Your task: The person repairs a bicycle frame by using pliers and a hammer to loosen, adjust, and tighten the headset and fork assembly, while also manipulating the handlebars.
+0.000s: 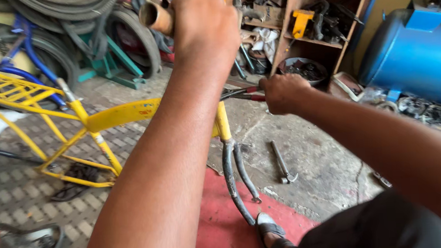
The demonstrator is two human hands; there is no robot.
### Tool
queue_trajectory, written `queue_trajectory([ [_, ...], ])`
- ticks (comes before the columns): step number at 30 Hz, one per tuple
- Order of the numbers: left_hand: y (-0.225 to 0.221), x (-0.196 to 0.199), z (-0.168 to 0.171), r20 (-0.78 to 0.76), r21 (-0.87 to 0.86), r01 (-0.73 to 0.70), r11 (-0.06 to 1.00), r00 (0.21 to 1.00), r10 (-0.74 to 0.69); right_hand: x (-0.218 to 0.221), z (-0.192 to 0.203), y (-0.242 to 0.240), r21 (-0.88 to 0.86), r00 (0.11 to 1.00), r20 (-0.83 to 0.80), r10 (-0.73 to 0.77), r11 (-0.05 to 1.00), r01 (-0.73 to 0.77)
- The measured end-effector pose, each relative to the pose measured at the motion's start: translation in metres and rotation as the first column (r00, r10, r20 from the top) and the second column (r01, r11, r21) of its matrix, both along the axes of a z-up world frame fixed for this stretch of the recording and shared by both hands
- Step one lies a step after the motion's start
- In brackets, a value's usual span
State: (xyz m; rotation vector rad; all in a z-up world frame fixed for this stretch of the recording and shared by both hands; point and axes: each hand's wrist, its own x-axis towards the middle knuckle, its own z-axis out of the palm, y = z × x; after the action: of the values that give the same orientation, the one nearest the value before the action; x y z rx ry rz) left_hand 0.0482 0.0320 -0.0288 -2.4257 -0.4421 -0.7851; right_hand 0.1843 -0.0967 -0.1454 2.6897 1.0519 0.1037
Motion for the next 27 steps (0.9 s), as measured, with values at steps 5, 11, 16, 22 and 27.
queue_trajectory([
  [5, 0.005, -0.020, 0.005, -0.013, -0.069, -0.043, 0.997, 0.999, 0.042, -0.006, -0.007, -0.001, 0.035, 0.984, 0.127, 0.125, 0.991, -0.131],
  [11, 0.023, -0.058, -0.003, -0.057, -0.153, -0.142, 0.978, 0.989, 0.135, 0.012, -0.060, -0.011, 0.049, 0.980, -0.109, 0.167, 0.986, -0.162],
  [16, 0.033, -0.085, -0.032, 0.274, 0.134, 0.082, 0.988, 0.954, -0.117, 0.101, -0.173, -0.021, 0.159, 0.952, -0.307, 0.012, 0.986, 0.039],
  [22, 0.021, -0.095, -0.047, 0.291, 0.021, 0.064, 0.998, 0.954, -0.067, 0.232, -0.375, -0.017, 0.043, 0.880, -0.471, 0.061, 0.998, -0.046],
  [27, 0.005, -0.085, -0.061, 0.416, 0.091, 0.253, 0.963, 0.869, -0.268, 0.193, -0.473, -0.017, 0.299, 0.536, -0.844, -0.021, 0.811, 0.503],
])
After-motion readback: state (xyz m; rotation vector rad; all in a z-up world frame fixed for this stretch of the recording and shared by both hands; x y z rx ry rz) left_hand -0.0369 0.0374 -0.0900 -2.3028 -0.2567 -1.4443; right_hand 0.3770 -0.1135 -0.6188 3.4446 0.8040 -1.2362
